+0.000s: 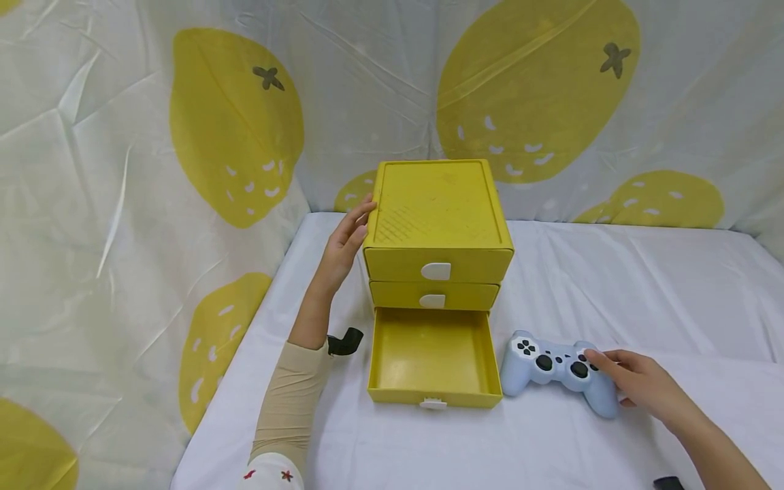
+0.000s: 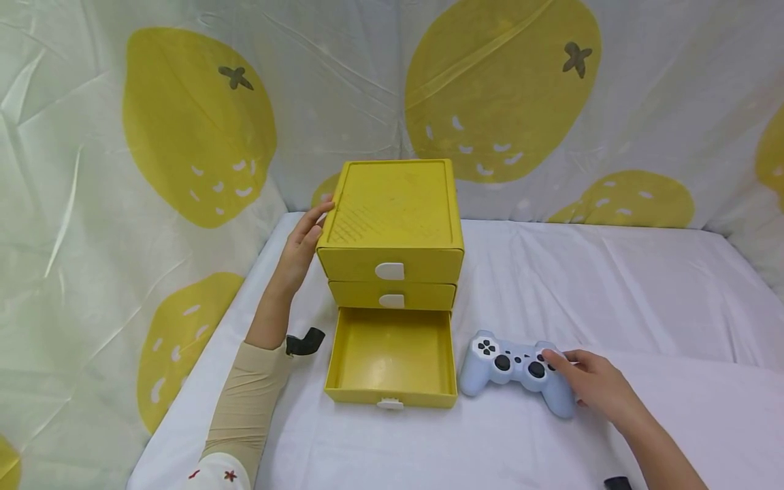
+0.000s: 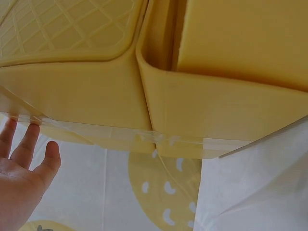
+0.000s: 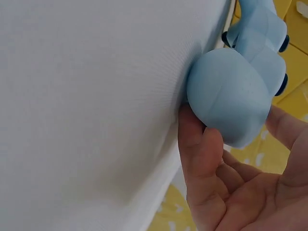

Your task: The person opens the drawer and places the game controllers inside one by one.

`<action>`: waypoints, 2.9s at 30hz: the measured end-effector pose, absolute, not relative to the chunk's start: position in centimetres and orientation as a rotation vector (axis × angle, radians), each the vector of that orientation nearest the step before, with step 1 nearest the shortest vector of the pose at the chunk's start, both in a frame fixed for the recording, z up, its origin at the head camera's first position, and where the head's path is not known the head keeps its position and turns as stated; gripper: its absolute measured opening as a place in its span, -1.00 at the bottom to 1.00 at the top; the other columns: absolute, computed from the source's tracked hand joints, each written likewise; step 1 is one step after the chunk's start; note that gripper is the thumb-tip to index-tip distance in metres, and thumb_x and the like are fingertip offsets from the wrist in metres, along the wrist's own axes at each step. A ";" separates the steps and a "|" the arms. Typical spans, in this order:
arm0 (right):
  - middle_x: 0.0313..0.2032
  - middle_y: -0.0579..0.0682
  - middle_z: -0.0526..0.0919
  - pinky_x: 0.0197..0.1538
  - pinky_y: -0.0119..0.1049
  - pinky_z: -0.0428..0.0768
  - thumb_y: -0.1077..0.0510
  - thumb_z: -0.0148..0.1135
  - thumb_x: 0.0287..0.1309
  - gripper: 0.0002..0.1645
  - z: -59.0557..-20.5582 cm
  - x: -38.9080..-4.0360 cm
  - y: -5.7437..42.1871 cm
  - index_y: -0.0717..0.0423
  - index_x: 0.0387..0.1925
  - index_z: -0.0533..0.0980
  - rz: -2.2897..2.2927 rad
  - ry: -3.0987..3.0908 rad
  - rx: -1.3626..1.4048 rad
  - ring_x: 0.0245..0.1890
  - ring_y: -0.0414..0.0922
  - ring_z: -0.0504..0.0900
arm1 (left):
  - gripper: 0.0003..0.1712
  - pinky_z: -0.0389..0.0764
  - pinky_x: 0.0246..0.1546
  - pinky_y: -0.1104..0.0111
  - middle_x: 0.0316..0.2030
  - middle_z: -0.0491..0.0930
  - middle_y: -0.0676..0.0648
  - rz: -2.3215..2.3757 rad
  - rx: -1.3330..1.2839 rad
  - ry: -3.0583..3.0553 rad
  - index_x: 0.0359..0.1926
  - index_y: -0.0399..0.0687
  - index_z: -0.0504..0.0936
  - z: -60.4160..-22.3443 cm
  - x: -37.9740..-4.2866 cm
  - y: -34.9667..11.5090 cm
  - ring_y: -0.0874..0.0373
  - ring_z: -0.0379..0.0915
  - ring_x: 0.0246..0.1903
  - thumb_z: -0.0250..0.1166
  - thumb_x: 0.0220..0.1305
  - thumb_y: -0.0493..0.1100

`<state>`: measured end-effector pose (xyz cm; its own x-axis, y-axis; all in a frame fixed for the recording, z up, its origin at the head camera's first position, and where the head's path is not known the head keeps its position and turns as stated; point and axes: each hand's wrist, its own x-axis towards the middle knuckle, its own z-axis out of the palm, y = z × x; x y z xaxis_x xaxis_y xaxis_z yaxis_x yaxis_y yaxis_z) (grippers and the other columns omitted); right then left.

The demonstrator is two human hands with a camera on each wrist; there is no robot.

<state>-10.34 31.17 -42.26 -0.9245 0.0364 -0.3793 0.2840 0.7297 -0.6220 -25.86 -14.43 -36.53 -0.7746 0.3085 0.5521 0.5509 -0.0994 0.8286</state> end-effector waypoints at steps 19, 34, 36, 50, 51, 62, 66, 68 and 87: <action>-0.05 0.38 0.50 -0.37 -0.24 0.52 -0.33 -0.05 0.37 -0.02 -42.8 -10.9 30.9 0.56 0.26 0.21 -0.982 2.605 0.221 -0.16 0.08 0.47 | -0.10 0.04 0.41 0.08 0.48 0.00 -0.27 -1.989 -0.965 -1.979 0.36 -0.49 0.18 -36.2 -25.7 -14.4 -0.14 -0.02 0.43 0.06 0.41 0.25; 0.16 0.51 0.37 -0.08 0.01 0.43 -0.32 -0.04 0.36 -0.03 -41.7 -10.5 29.5 0.46 0.35 0.18 -1.168 2.663 0.392 0.07 0.30 0.38 | -0.09 0.04 0.41 0.10 0.48 -0.01 -0.26 -1.989 -0.982 -1.968 0.36 -0.46 0.19 -36.3 -25.8 -14.2 -0.16 -0.03 0.43 0.08 0.39 0.26; 0.12 0.47 0.42 -0.13 -0.08 0.41 -0.31 -0.04 0.37 -0.06 -41.8 -10.5 29.3 0.44 0.34 0.22 -1.197 2.670 0.418 0.04 0.25 0.39 | -0.09 0.04 0.40 0.09 0.48 -0.02 -0.30 -1.989 -0.974 -1.977 0.36 -0.49 0.18 -36.3 -25.8 -14.2 -0.19 -0.04 0.43 0.07 0.40 0.25; 0.30 0.49 0.24 -0.13 -0.10 0.38 -0.33 -0.02 0.34 -0.06 -41.7 -9.7 29.4 0.39 0.35 0.24 -1.257 2.709 0.514 0.19 0.33 0.29 | -0.08 0.06 0.40 0.10 0.48 0.07 -0.12 -1.990 -0.984 -1.959 0.37 -0.36 0.25 -36.5 -25.8 -14.3 -0.12 -0.01 0.43 0.10 0.35 0.32; 0.31 0.49 0.23 -0.15 -0.13 0.37 -0.34 -0.02 0.34 -0.05 -41.6 -9.7 29.5 0.39 0.36 0.23 -1.264 2.701 0.526 0.20 0.33 0.28 | -0.09 0.06 0.40 0.09 0.48 0.07 -0.11 -1.989 -0.981 -1.963 0.37 -0.36 0.25 -36.5 -25.8 -14.3 -0.12 -0.01 0.43 0.10 0.36 0.31; -0.28 -0.58 0.41 -0.34 -0.54 0.42 -0.29 0.20 0.23 -0.43 -40.9 -8.6 30.5 -0.17 0.18 0.56 -1.493 2.676 0.658 -0.22 -0.43 0.32 | -0.09 0.06 0.40 0.09 0.48 0.08 -0.09 -1.976 -0.968 -1.977 0.38 -0.35 0.24 -36.4 -25.8 -14.2 -0.02 0.04 0.42 0.08 0.36 0.32; -0.25 -0.54 0.44 -0.37 -0.57 0.43 -0.27 0.20 0.25 -0.32 -40.7 -8.4 30.2 -0.05 0.29 0.47 -1.574 2.648 0.707 -0.20 -0.41 0.33 | -0.07 0.05 0.40 0.09 0.48 0.08 -0.10 -1.975 -0.972 -1.975 0.38 -0.36 0.24 -36.5 -25.8 -14.2 -0.03 0.03 0.42 0.08 0.36 0.33; -0.25 -0.53 0.45 -0.38 -0.58 0.44 -0.25 0.21 0.25 -0.31 -40.7 -8.3 30.0 -0.01 0.30 0.46 -1.622 2.650 0.722 -0.21 -0.41 0.35 | -0.06 0.06 0.40 0.10 0.48 0.08 -0.11 -1.976 -0.972 -1.973 0.38 -0.36 0.24 -36.5 -25.9 -14.2 -0.04 0.03 0.42 0.08 0.35 0.34; -0.39 -0.40 0.67 -0.40 -0.54 0.51 0.10 0.35 0.21 -0.79 -39.2 -8.0 26.4 -0.40 -0.30 0.68 -2.186 2.457 0.549 -0.35 -0.38 0.54 | -0.08 0.05 0.41 0.12 0.48 0.07 -0.12 -2.003 -0.993 -1.940 0.36 -0.39 0.24 -36.5 -26.0 -14.2 -0.06 0.00 0.43 0.11 0.36 0.31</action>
<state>-8.01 26.45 -39.15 -0.9279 0.3656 -0.0730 0.1150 0.0945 -0.9889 -26.00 -14.19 -36.51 -0.7604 0.3142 0.5684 0.5582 -0.1313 0.8193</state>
